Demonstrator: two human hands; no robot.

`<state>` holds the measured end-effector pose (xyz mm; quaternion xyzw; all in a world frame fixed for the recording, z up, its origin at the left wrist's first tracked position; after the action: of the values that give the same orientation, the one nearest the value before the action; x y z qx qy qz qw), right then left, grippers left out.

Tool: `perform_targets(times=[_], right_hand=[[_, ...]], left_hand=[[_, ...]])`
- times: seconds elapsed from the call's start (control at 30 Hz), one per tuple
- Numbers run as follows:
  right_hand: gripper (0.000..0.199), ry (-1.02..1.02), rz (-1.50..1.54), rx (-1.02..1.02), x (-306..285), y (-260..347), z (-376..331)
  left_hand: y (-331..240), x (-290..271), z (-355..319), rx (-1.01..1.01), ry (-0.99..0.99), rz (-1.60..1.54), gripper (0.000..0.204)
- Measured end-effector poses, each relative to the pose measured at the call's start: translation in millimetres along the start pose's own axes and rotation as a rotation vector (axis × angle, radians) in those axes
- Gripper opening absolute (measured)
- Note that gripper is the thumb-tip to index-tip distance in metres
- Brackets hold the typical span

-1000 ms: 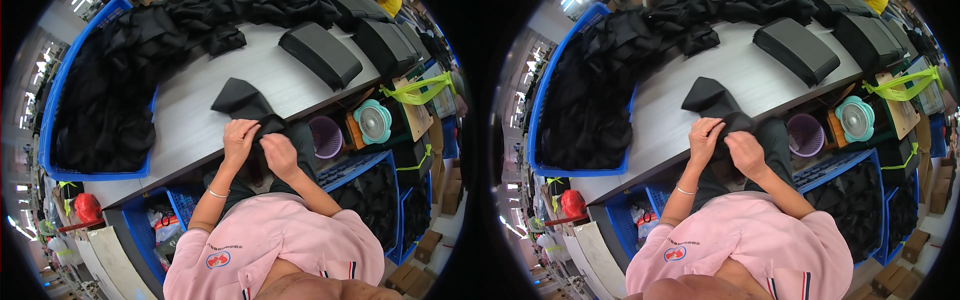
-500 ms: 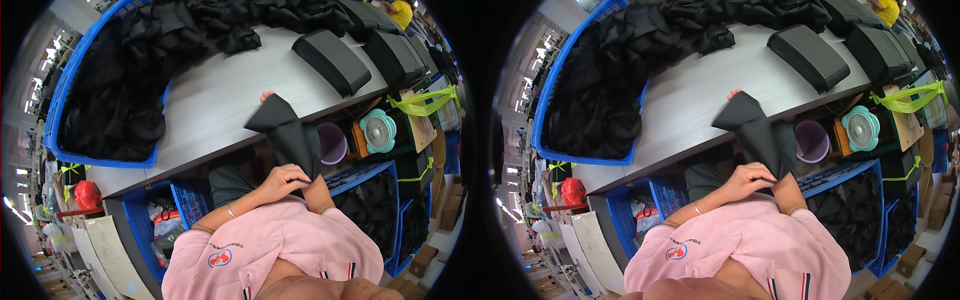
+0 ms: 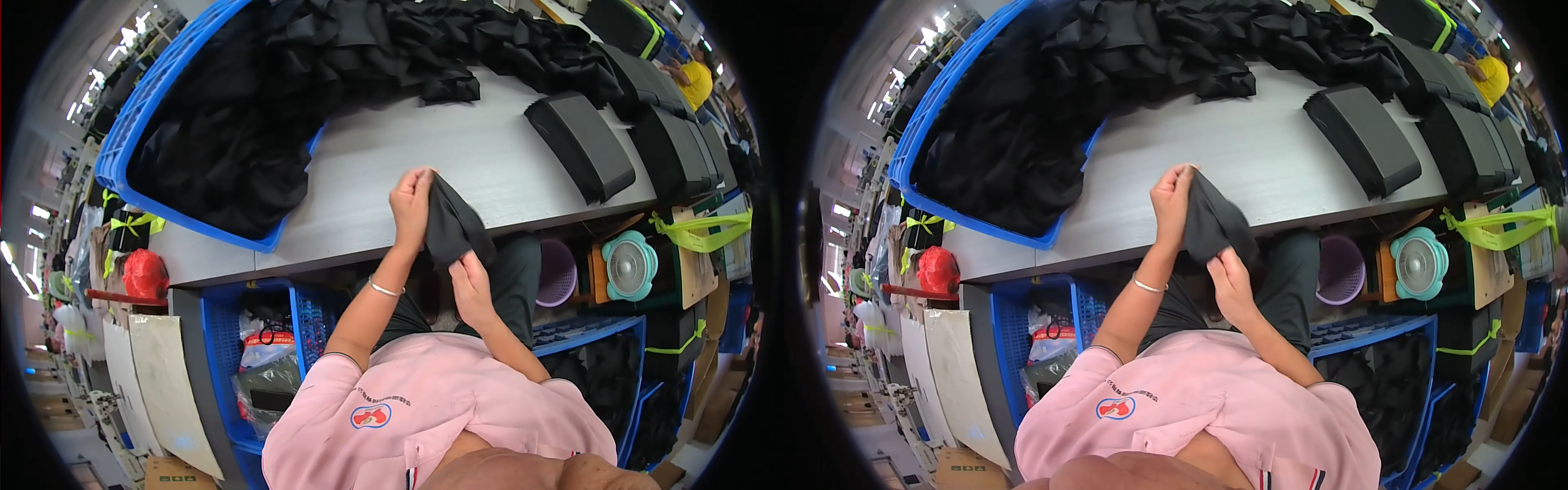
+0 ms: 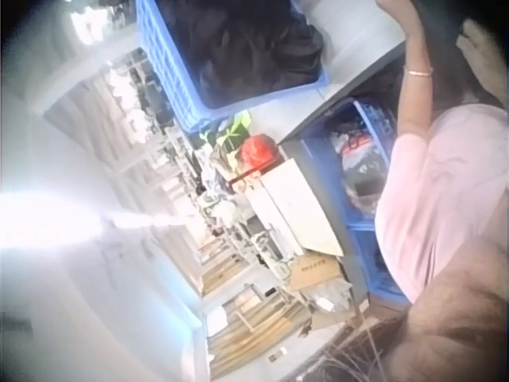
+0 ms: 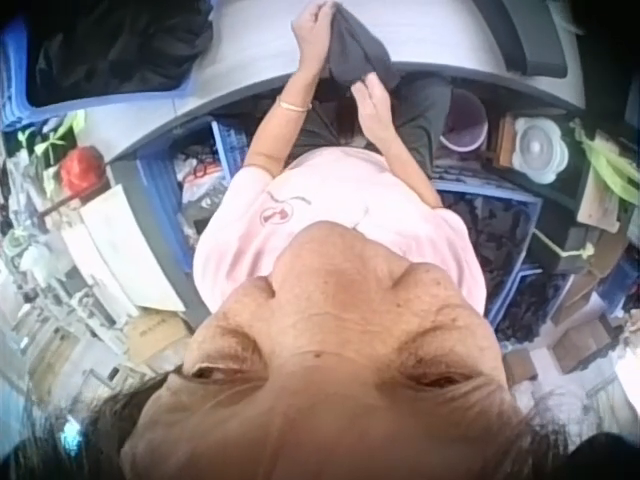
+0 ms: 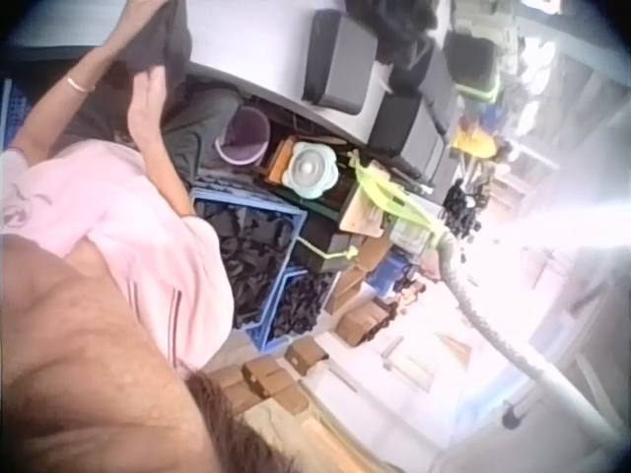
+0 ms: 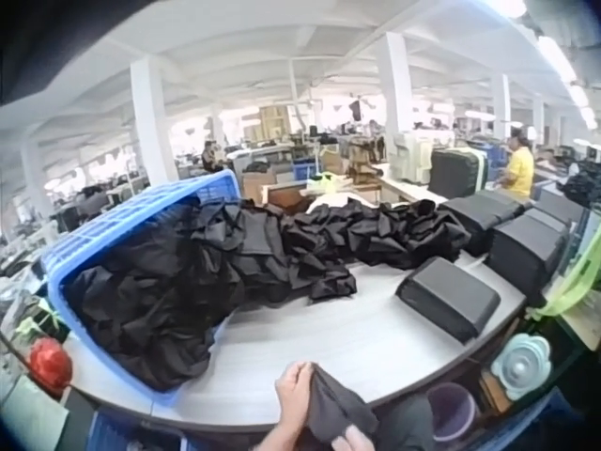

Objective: Inspecting and sorting black fabric components at a manufacturing workstation.

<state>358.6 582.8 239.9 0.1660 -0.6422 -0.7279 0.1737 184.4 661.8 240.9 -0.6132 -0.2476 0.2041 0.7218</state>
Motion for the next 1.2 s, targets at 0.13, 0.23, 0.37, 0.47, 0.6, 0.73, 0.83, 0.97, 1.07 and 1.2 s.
perform_targets(times=[0.13,0.23,0.37,0.47,0.6,0.73,0.83,0.97,1.07,1.2], right_hand=[[0.012,0.025,0.133,-0.018,-16,-10,-41],[0.023,-0.011,0.284,0.115,-38,-31,-46],[0.069,-0.355,0.055,0.062,-67,-24,-22],[0.081,-0.302,-0.354,-0.258,-58,13,12],[0.019,-0.274,-0.182,-0.062,-60,7,39],[0.015,-0.221,0.262,0.105,-65,-5,30],[0.013,-0.157,0.423,0.177,-63,0,26],[0.014,-0.171,-0.126,-0.087,-70,25,47],[0.015,0.038,0.128,0.089,-52,-17,53],[0.018,0.222,0.134,0.209,22,-47,47]], left_hand=[[-5,-36,51,0.046,-0.064,-0.14,0.021],[-20,-25,36,0.077,-0.018,-0.094,0.02],[-26,-24,9,-0.072,0.101,-0.22,0.018],[-30,5,-30,-0.043,0.33,-0.008,0.014],[-61,24,-60,0.058,0.515,0.113,0.007],[-31,2,-46,-0.087,0.452,-0.067,0.019],[-1,-8,-56,-0.657,0.622,-0.559,0.023],[6,20,-114,-0.953,0.961,-0.549,0.021],[-7,24,-128,-0.964,0.954,-0.751,0.027],[139,32,-182,-1.216,1.076,-0.953,0.034]])
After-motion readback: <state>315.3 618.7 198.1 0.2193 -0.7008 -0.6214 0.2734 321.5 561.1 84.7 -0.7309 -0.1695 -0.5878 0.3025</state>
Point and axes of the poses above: each hand's wrist, its own z-axis towards the middle knuckle, its own x-axis out of the palm, y = z × x, the point moved 5 cm from there along z, towards the middle knuckle, and after that the axes turned 4 degrees about -x, right-handed, at the moved point
